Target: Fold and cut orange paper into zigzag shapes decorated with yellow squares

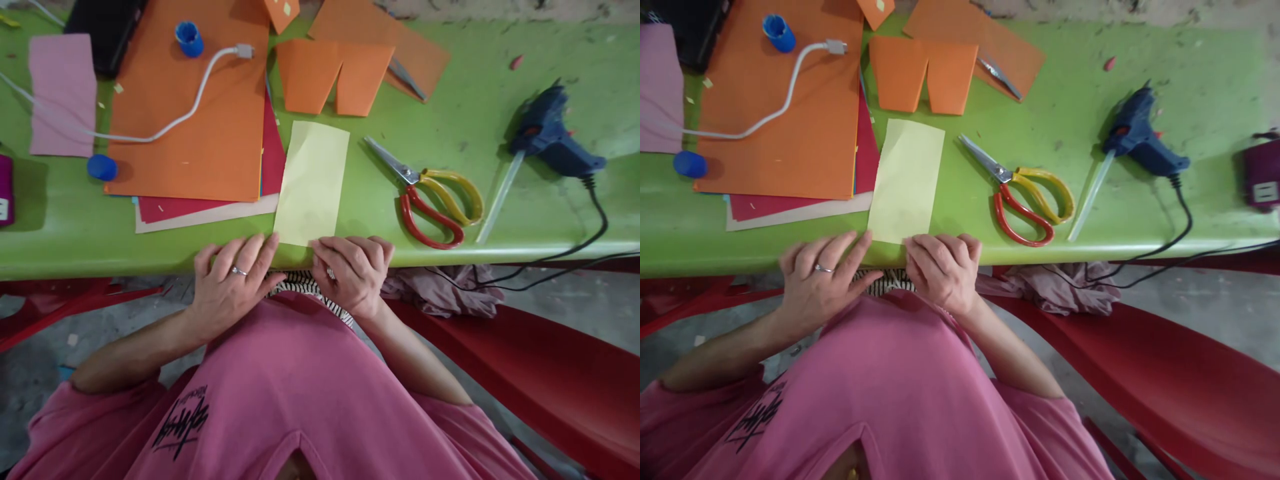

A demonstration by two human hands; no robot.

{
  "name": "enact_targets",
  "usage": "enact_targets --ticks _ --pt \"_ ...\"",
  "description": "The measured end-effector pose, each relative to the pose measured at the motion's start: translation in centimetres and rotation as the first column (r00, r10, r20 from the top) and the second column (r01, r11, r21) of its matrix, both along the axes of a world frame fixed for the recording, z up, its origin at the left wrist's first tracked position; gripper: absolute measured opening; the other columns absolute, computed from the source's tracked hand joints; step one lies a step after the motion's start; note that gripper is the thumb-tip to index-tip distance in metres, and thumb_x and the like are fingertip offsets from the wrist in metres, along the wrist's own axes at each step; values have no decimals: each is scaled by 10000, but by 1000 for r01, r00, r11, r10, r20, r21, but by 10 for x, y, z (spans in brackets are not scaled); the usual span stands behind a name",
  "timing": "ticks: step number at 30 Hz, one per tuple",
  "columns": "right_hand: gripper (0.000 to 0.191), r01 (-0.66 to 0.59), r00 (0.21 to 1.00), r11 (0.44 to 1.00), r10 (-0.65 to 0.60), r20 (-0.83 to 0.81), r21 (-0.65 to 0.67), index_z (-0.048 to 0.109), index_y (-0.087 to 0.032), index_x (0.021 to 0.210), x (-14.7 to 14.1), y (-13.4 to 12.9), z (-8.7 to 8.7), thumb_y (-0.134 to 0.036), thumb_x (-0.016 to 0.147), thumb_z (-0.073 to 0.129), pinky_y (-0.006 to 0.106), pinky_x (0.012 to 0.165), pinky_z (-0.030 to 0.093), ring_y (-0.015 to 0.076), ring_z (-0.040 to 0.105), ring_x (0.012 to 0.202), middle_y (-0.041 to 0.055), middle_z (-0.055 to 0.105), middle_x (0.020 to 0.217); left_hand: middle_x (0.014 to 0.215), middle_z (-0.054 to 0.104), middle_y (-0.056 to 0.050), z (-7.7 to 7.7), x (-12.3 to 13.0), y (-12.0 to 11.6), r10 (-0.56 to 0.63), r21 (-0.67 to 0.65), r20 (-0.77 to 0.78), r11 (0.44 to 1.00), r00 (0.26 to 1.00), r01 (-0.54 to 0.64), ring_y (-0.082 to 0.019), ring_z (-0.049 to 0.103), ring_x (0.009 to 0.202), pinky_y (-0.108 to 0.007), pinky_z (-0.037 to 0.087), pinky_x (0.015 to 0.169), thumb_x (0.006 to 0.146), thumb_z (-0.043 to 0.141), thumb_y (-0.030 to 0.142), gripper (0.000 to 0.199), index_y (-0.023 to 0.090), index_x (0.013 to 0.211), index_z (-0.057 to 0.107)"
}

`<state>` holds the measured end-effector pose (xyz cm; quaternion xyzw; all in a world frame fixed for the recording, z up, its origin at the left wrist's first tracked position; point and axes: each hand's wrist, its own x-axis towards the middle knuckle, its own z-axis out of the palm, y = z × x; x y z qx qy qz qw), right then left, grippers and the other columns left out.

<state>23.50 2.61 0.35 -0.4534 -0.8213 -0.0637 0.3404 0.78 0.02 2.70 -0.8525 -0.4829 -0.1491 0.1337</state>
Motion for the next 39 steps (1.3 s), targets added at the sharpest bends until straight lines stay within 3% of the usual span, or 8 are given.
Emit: enact_targets --ticks 4,8,11,14,17,20,28,39 --pt "305 -10 1000 1000 10 14 2 691 -290 1184 1 1 -1 -208 891 664 397 843 355 206 556 906 13 746 954 1323 669 -149 -1 -5 1 31 -11 65 999 997 -31 -301 577 1125 -424 343 995 946 549 580 756 159 1552 389" --pt "402 29 997 1000 -28 75 -9 629 -284 1305 9 2 6 -228 907 641 412 887 352 222 549 974 28 741 1055 1380 654 -98 -4 8 7 -100 -16 67 995 993 101 -285 573 1213 -395 342 1032 989 501 524 608 184 1493 487" --pt "491 131 987 991 -129 98 -15 554 -276 1408 15 0 13 -239 923 619 413 913 359 234 561 991 41 735 1133 1348 678 -96 -6 16 10 -116 13 92 993 989 115 -281 590 1180 -392 359 1000 995 502 496 561 153 1437 550" --pt "585 77 991 997 -76 112 -2 477 -280 1493 7 -6 14 -295 930 637 406 953 337 236 571 1038 26 747 1166 1311 700 -97 -8 22 8 -111 47 89 993 990 107 -284 598 1141 -398 374 984 990 517 477 539 147 1412 577" --pt "525 -12 992 999 17 123 -41 524 -241 1464 -10 -12 11 -322 954 616 379 992 324 212 590 1094 21 752 1213 1311 700 -103 -9 24 5 -84 19 83 996 993 82 -289 594 1132 -409 372 985 980 546 411 503 143 1404 585" --pt "417 29 992 995 -18 127 -91 608 -205 1381 -19 -16 10 -339 988 566 382 1053 296 195 615 1109 30 749 1237 1316 697 -103 -9 24 4 -72 5 88 997 993 72 -288 584 1136 -417 359 987 971 561 355 536 136 1458 527" --pt "414 170 978 978 -151 147 -125 583 -312 1412 12 -18 9 -327 1006 506 433 1156 215 209 651 1096 -14 752 1222 1326 692 -94 -14 17 5 -76 -38 157 996 985 83 -284 593 1145 -413 334 1014 991 503 508 721 178 1592 280" --pt "400 178 979 977 -164 123 -117 630 -309 1347 30 -15 4 -266 952 585 488 1122 286 250 643 1110 28 741 1210 1355 669 -111 -13 5 8 -110 -27 114 993 987 113 -284 614 1168 -427 343 1022 996 503 467 615 201 1542 405"
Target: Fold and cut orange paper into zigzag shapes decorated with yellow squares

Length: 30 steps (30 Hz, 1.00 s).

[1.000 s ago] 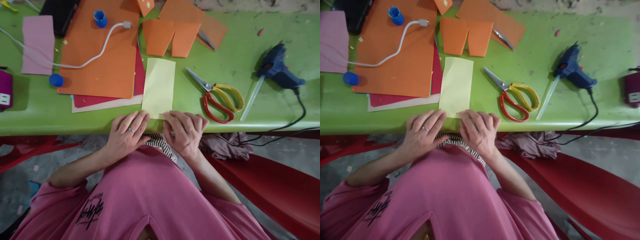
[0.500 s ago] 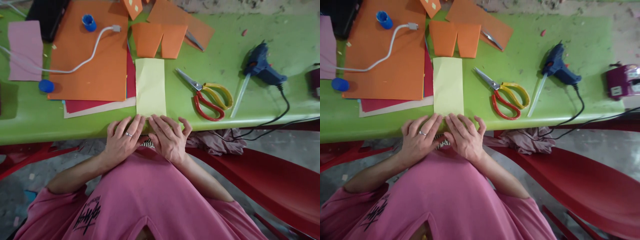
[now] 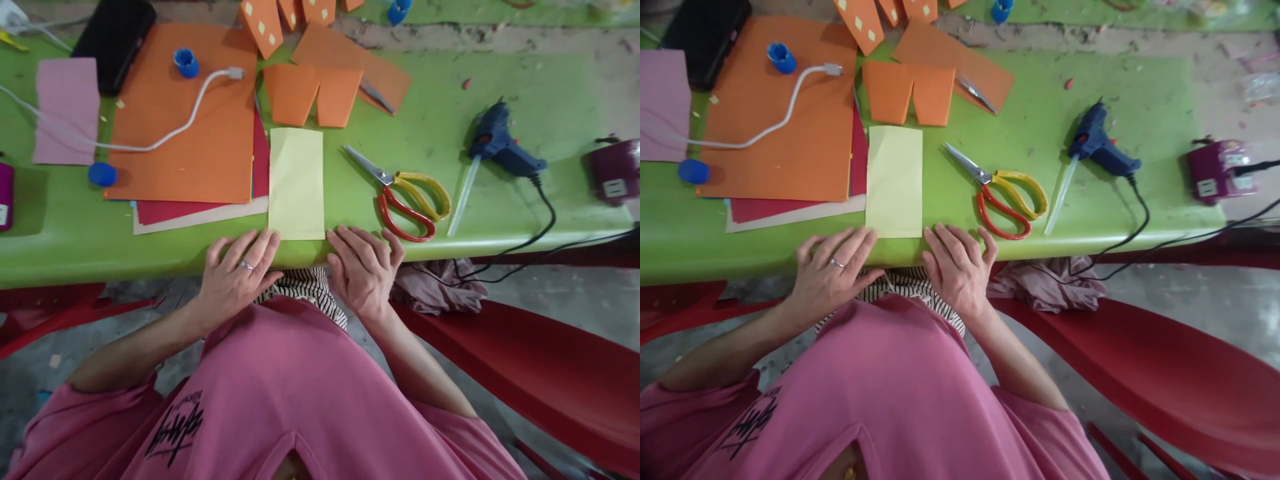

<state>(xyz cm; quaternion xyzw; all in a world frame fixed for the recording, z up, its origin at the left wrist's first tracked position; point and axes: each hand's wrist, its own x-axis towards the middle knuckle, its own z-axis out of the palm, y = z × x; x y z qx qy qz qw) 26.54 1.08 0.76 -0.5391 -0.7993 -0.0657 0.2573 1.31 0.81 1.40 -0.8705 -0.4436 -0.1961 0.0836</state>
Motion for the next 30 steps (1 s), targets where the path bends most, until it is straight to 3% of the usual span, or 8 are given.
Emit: enact_targets --ticks 6,9,12,19,22,27,30 --pt "373 -98 994 994 95 62 50 618 -251 1330 -11 5 15 -275 958 598 445 1080 317 227 640 1092 55 744 1212 1199 729 -129 8 10 7 -2 105 -26 994 1000 5 -283 617 1110 -432 364 970 966 552 507 520 164 1352 616" --pt "318 -196 979 977 190 73 83 648 -219 1277 -30 7 15 -264 967 594 407 1047 321 196 633 1028 45 762 1143 1162 731 -130 11 15 7 25 129 -63 992 998 -17 -286 614 1093 -439 371 954 957 582 481 439 200 1283 665" --pt "309 -203 978 978 200 67 46 649 -211 1276 -40 7 12 -245 979 573 389 1010 325 185 627 987 36 767 1102 1191 731 -123 11 16 7 32 90 -75 996 997 -25 -286 618 1104 -445 377 959 966 573 465 412 213 1277 670" --pt "329 -95 993 995 93 72 28 649 -232 1285 -15 3 11 -226 961 592 426 1034 314 211 625 990 40 763 1100 1363 668 -101 7 1 10 -48 103 -32 993 998 51 -288 599 1240 -451 383 1028 982 541 465 463 192 1348 617" --pt "388 -104 992 994 105 72 -12 620 -244 1343 -4 2 11 -226 957 589 424 1000 347 226 611 1038 55 745 1146 1396 643 -116 9 -5 11 -59 54 8 997 998 58 -308 583 1279 -477 372 1050 975 542 484 494 192 1370 599" --pt "264 -119 988 992 115 107 32 666 -212 1211 3 5 18 -282 963 609 387 933 387 206 621 957 53 755 1098 1344 675 -126 10 -13 13 -29 57 47 998 998 26 -305 608 1235 -484 371 1052 960 573 466 468 186 1333 614" --pt "332 -128 988 992 126 84 15 638 -176 1251 1 12 23 -351 970 606 371 889 414 211 609 960 81 740 1113 1299 688 -148 10 -10 18 2 48 87 999 996 -6 -295 620 1173 -460 403 1019 942 599 481 502 159 1327 603"
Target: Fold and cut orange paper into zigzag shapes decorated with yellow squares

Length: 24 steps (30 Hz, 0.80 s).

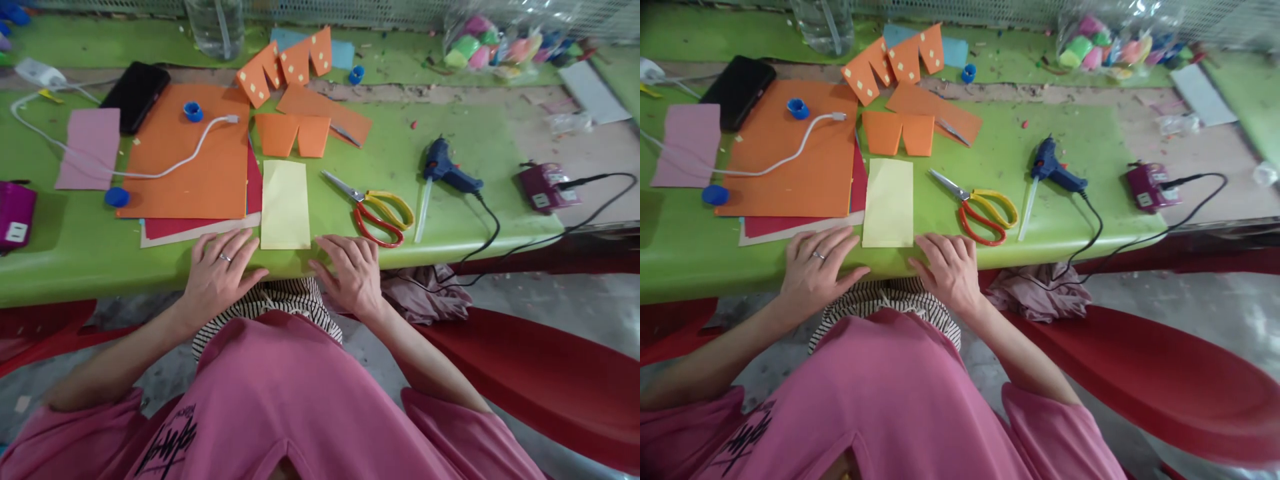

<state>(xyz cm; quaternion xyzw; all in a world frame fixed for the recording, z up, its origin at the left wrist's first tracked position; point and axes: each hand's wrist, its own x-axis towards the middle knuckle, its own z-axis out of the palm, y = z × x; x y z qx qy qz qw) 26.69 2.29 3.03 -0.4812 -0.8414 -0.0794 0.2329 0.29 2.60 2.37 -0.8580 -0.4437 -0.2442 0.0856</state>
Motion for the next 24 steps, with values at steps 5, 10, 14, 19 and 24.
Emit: enact_targets --ticks 5,10,14,19,24 --pt "289 -25 999 983 16 -51 -182 684 -214 1218 -11 13 2 -331 967 601 393 841 418 231 576 968 80 708 1071 1173 698 -119 9 15 13 -10 -176 32 984 999 15 -291 595 1098 -441 454 947 944 612 372 314 171 1182 656" --pt "128 -98 982 937 36 -186 -335 702 -195 991 -18 19 8 -237 954 587 370 809 445 209 575 909 70 675 978 1013 694 -89 22 22 24 -67 -333 33 940 997 74 -279 589 1060 -429 465 913 919 638 256 86 187 971 644" --pt "130 -128 980 909 54 -192 -396 668 -189 1049 -20 19 16 -221 935 613 362 810 452 209 576 902 72 669 964 838 691 -41 32 27 26 -132 -350 35 927 991 136 -247 603 920 -406 465 859 909 607 171 66 196 849 597" --pt "112 -313 845 838 30 -534 -448 650 -192 889 -13 17 33 -290 941 637 302 728 468 151 578 806 33 645 869 905 729 -28 63 24 30 -150 -371 288 893 946 254 -193 657 863 -341 493 827 952 593 326 139 208 1006 642" --pt "273 -458 493 721 -281 -823 -520 581 -215 805 -12 21 53 -453 887 690 238 517 382 83 443 568 -52 543 672 867 741 12 95 21 56 82 -702 496 624 864 344 -150 670 757 -233 492 654 883 641 541 358 218 1022 706"
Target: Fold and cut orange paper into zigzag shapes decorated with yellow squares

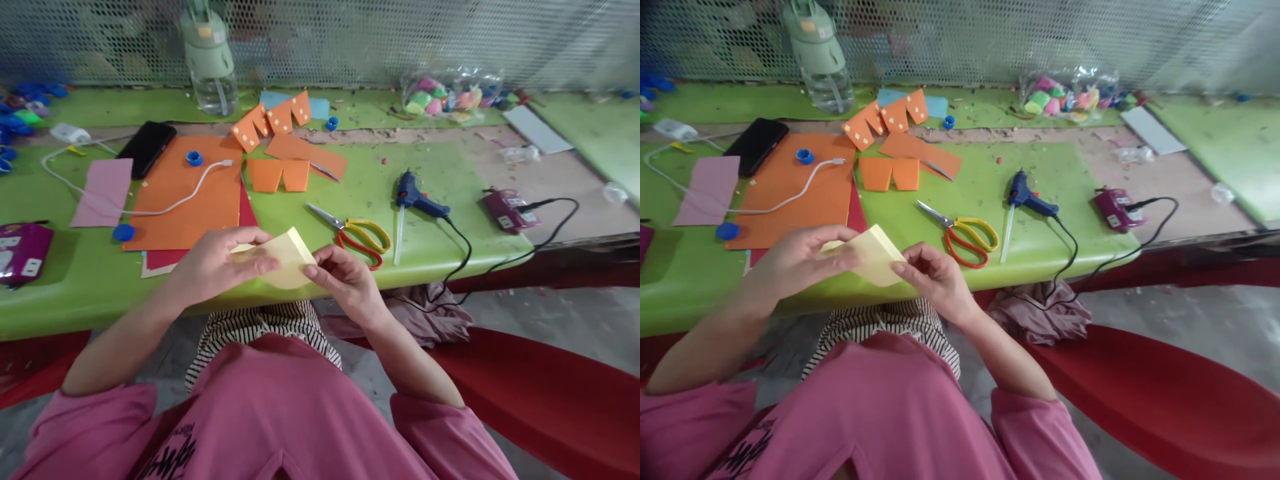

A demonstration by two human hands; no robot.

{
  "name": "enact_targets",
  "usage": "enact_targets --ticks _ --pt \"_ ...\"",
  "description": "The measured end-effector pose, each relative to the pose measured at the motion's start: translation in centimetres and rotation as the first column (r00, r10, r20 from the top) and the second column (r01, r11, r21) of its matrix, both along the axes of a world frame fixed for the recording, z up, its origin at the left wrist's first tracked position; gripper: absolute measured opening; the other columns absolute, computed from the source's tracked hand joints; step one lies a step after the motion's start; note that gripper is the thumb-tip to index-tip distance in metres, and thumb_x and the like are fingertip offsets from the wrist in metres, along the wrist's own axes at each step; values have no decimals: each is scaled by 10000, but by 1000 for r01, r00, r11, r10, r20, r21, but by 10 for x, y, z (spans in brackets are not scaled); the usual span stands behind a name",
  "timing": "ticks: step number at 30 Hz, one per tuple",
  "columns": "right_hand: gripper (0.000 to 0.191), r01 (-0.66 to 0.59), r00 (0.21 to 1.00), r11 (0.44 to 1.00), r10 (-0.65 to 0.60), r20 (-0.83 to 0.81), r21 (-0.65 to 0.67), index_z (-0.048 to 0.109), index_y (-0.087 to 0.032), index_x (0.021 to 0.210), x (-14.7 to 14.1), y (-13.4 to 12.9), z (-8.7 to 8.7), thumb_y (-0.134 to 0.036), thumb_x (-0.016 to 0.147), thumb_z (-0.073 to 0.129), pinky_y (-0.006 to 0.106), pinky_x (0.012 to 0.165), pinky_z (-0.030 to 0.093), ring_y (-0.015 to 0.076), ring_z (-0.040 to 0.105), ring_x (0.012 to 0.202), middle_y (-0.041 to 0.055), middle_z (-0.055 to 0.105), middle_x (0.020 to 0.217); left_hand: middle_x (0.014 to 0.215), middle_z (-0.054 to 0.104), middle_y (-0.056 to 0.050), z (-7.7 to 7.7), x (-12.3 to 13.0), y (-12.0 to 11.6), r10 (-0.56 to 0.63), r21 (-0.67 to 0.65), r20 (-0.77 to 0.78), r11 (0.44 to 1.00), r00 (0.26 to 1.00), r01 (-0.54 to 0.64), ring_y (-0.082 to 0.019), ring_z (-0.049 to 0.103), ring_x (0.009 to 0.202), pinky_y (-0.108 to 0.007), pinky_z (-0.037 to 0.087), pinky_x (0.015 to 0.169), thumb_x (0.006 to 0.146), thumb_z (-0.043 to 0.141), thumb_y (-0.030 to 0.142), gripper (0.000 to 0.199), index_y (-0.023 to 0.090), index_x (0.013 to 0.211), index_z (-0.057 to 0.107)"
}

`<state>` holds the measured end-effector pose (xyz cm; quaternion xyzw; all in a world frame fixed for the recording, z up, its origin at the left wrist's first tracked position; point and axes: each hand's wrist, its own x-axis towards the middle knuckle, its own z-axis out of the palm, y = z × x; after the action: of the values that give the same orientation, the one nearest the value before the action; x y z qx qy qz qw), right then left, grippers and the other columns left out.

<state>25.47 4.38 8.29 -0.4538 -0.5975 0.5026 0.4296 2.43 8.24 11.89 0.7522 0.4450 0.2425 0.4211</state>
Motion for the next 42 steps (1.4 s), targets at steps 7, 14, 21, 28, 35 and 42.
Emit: enact_targets --ticks 7,14,21,28,35,42 --pt "272 6 895 986 -79 438 167 671 -207 1049 35 13 -3 -446 939 604 309 662 511 177 642 771 51 709 879 673 632 24 -1 16 39 -43 -307 185 947 982 99 -101 564 574 -197 416 508 848 645 453 273 188 783 630" --pt "466 -56 287 984 -147 947 169 581 -129 1329 108 43 -12 -303 909 484 527 967 499 364 642 1157 196 673 1291 817 683 22 -12 -9 56 102 -477 317 876 943 65 -107 638 694 -203 502 638 818 732 416 245 198 892 649" --pt "382 33 519 999 -27 855 12 608 -188 1083 92 47 5 -339 734 644 374 725 520 264 648 854 103 695 977 892 695 13 -15 -30 45 202 -455 438 890 876 22 -101 648 738 -194 514 664 823 738 318 210 195 968 647" --pt "452 -351 902 820 426 73 -453 559 -218 1049 55 -2 17 -608 843 660 231 465 346 88 389 549 -28 467 739 873 665 26 -10 -59 31 152 -313 468 950 871 2 -97 623 699 -194 499 621 851 704 282 547 317 1379 562" --pt "652 -492 818 711 576 14 -503 573 -224 1124 41 -16 7 -797 817 534 288 602 455 135 481 671 15 497 852 877 690 -1 -13 -65 28 191 -201 333 971 923 -129 -78 575 698 -188 440 613 856 695 325 208 240 1032 766" --pt "671 -526 780 735 617 101 -427 571 -237 1174 29 -11 9 -809 835 483 281 596 466 136 484 679 20 510 863 896 716 -8 -21 -59 25 201 -153 316 975 927 -159 -98 594 733 -204 455 635 821 741 387 237 228 994 771"
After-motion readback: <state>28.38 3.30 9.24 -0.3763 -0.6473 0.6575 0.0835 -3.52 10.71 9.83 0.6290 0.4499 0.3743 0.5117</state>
